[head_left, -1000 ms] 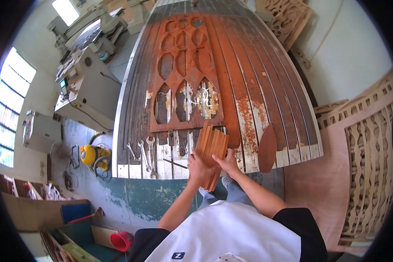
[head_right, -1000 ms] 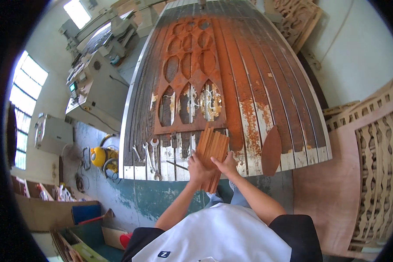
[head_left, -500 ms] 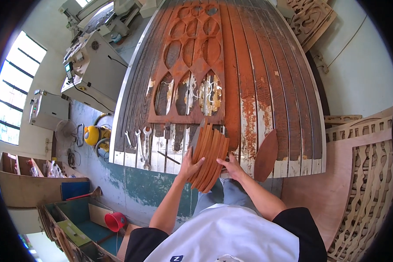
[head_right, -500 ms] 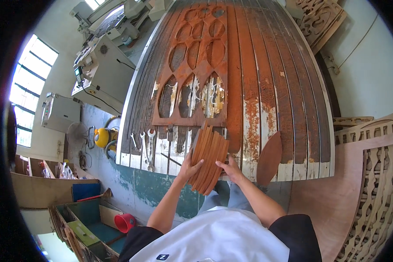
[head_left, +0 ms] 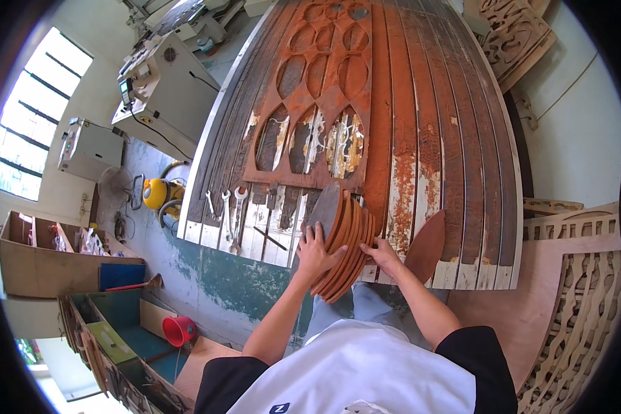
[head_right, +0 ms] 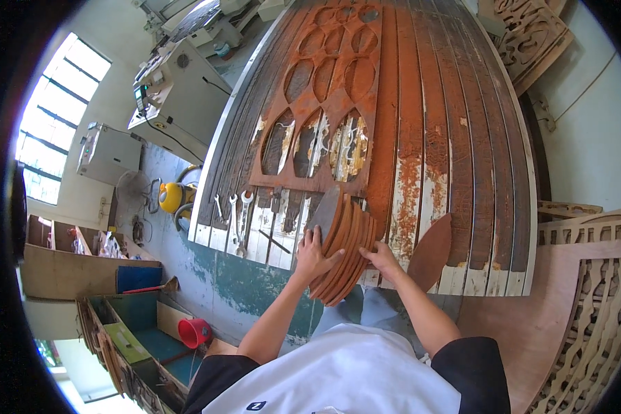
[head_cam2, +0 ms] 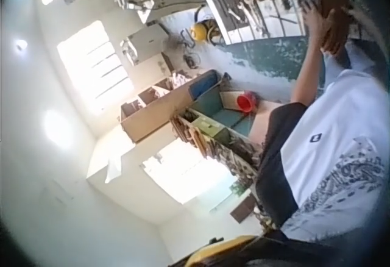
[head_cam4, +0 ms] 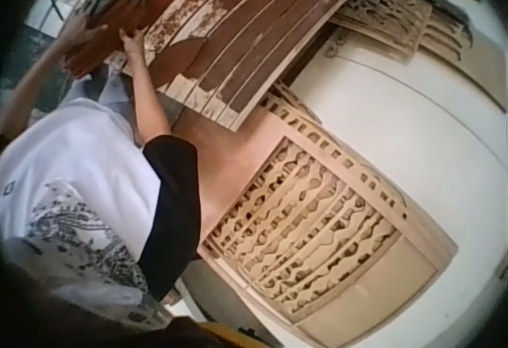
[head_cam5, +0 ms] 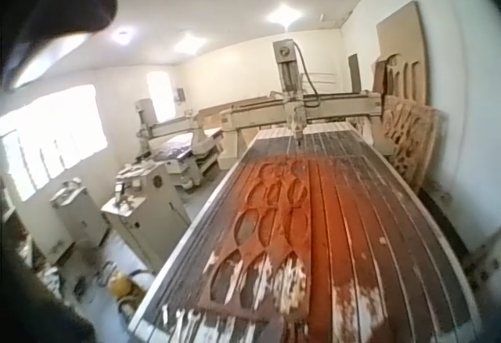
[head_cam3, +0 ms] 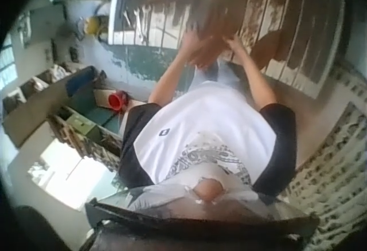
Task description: Collecting and stacking wooden shoe components from a CNC machine bed.
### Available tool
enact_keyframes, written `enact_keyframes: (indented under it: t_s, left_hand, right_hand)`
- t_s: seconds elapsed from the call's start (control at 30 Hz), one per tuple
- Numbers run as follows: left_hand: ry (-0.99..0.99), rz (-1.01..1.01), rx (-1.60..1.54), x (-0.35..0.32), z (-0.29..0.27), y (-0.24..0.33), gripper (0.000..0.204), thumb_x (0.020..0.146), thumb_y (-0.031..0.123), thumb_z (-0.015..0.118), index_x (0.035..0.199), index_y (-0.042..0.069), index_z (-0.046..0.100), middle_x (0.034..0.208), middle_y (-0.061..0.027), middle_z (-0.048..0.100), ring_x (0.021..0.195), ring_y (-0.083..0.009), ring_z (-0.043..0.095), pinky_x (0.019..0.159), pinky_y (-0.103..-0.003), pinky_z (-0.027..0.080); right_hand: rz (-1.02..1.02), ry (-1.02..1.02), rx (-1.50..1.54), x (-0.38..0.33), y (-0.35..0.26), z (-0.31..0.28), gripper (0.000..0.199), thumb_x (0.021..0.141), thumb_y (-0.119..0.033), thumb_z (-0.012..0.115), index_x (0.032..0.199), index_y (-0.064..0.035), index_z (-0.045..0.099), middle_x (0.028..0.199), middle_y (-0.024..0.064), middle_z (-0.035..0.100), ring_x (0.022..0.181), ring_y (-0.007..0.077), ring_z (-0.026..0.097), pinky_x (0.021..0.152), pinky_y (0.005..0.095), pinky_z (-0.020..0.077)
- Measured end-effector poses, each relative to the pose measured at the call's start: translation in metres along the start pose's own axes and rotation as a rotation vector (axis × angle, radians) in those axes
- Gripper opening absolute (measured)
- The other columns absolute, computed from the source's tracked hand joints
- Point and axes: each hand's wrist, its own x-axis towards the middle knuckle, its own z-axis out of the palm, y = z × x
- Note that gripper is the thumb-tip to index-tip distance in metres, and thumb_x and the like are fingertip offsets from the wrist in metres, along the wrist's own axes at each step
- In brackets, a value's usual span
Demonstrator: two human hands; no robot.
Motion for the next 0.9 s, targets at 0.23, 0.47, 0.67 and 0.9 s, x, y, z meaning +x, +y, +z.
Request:
enact_keyframes:
  t_s: [0.23,0.47,0.67,0.9]
  left_hand:
    - [0.014,-0.08,0.018,0.003,0.007,0.011,0.108,0.071,0.065,0.068,0.148,0.003,0.023,0.146,-0.0306,0.029,0.131,-0.0538,0.029,0.1,-0.068,0.028]
    - [0.0,-0.174,0.076,-0.003,0.003,0.053,0.109,0.07,0.058,0.072,0.148,0.001,0.02,0.146,-0.0316,0.025,0.132,-0.0558,0.026,0.097,-0.072,0.027]
    - [-0.002,-0.191,0.053,-0.001,0.006,0.057,0.108,0.07,0.056,0.073,0.147,-0.001,0.022,0.146,-0.0328,0.026,0.131,-0.0571,0.026,0.098,-0.072,0.027]
    - [-0.043,-0.091,-0.058,0.006,-0.013,0.038,0.091,0.073,0.056,0.071,0.141,0.004,0.039,0.143,-0.0273,0.034,0.129,-0.0529,0.033,0.098,-0.066,0.032]
  right_hand:
    - [-0.1,0.261,-0.288,-0.004,-0.018,0.005,0.053,0.086,-0.025,0.072,0.124,0.0042,0.049,0.11,0.0183,0.062,0.093,0.0252,0.066,0.067,0.0352,0.0576]
    - [0.208,0.177,-0.102,0.019,-0.054,0.012,0.101,0.075,-0.055,0.076,0.14,0.0055,0.029,0.122,0.0205,0.056,0.107,0.0293,0.06,0.083,0.0402,0.0529]
    - [0.089,0.238,-0.336,0.043,-0.047,0.025,0.142,0.055,-0.075,0.076,0.143,0.0145,0.01,0.143,0.0359,0.031,0.132,0.0388,0.04,0.101,0.0433,0.0422]
    - [0.125,0.395,-0.379,0.042,-0.064,0.034,0.105,0.063,-0.044,0.083,0.135,0.0115,0.029,0.129,0.0262,0.048,0.115,0.0308,0.054,0.092,0.0411,0.0484]
